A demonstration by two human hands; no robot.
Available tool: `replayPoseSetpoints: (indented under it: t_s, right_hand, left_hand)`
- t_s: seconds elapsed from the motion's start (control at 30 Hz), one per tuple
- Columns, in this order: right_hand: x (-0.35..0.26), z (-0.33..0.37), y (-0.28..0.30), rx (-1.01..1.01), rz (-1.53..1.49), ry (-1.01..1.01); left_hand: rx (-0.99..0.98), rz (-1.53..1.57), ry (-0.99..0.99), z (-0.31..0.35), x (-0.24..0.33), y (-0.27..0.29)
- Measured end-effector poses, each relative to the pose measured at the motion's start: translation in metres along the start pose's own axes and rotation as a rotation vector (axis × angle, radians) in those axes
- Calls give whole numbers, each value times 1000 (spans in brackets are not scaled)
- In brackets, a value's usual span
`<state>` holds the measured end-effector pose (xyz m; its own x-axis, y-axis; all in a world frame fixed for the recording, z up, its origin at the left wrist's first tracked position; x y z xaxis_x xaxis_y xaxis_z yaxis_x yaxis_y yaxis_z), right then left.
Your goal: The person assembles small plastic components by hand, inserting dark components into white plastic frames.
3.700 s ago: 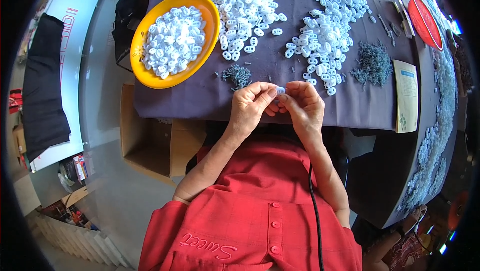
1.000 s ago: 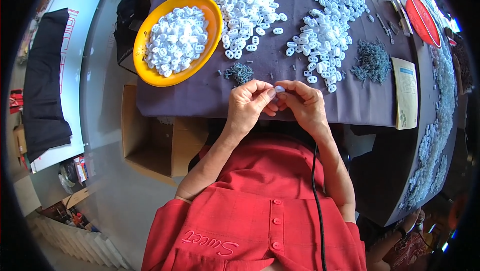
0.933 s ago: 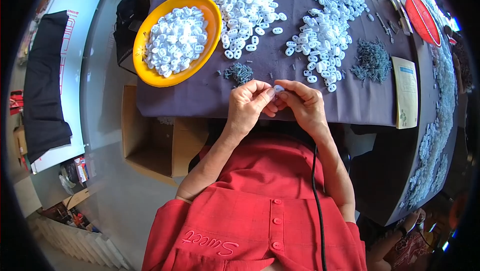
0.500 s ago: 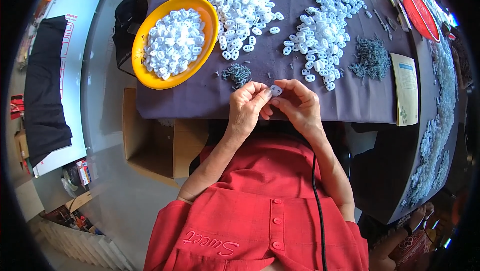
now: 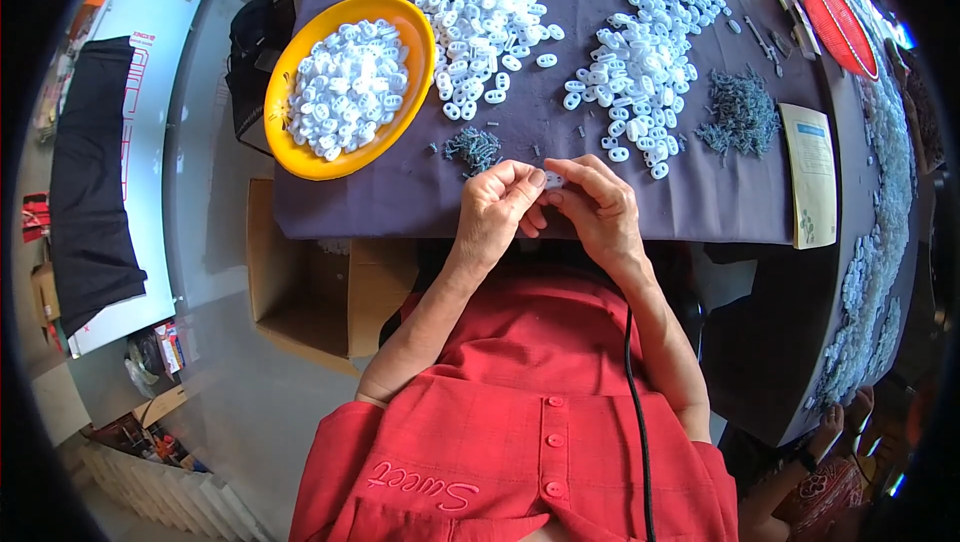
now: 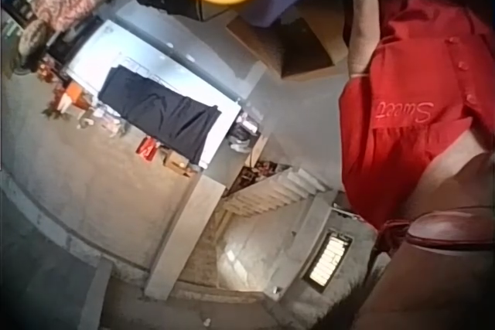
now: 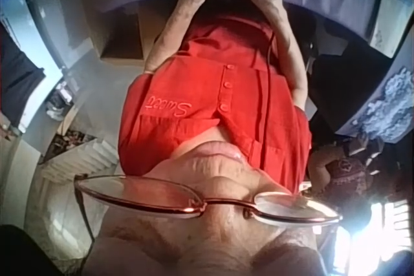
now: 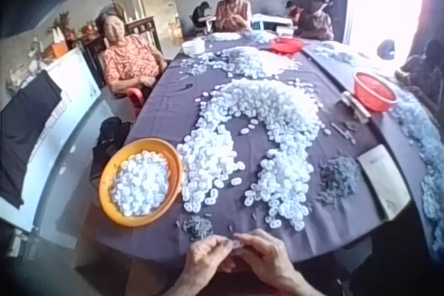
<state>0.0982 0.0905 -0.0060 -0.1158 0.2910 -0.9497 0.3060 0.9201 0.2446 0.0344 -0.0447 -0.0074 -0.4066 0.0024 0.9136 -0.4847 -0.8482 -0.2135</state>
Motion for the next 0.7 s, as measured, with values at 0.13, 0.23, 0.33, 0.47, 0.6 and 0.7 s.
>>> replayPoseSetpoints:
  t_s: [0.13, 0.23, 0.33, 0.47, 0.6, 0.7]
  right_hand:
    - [-1, -1, -2, 9, 22, 54]
    - [-4, 0, -1, 19, 183, 159]
    - [-5, 0, 0, -6, 212, 176]
    - [-3, -2, -2, 35, -29, 94]
    - [0, -2, -4, 37, -365, -3]
    - [1, 2, -3, -6, -540, -115]
  left_hand:
    - [-1, -26, -41, -1, 0, 0]
    - [10, 1, -9, 0, 1, -1]
    - [-11, 11, 4, 0, 3, -3]
    - [-73, 268, 113, -1, 3, -5]
    - [-134, 504, 121, -3, -1, -11]
    - [-120, 506, 121, -6, -1, -5]
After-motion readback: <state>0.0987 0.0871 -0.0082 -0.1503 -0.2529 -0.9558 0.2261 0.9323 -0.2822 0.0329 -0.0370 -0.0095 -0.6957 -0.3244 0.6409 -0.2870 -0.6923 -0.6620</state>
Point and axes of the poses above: each hand's wrist, its own z-axis away from the middle knuckle, its own y-axis out of the back of the hand, x = y × z, the point moved 1 cm from there along -z, towards the middle knuckle, and after that the axes turned 1 degree about x, right-handed, at the moved point
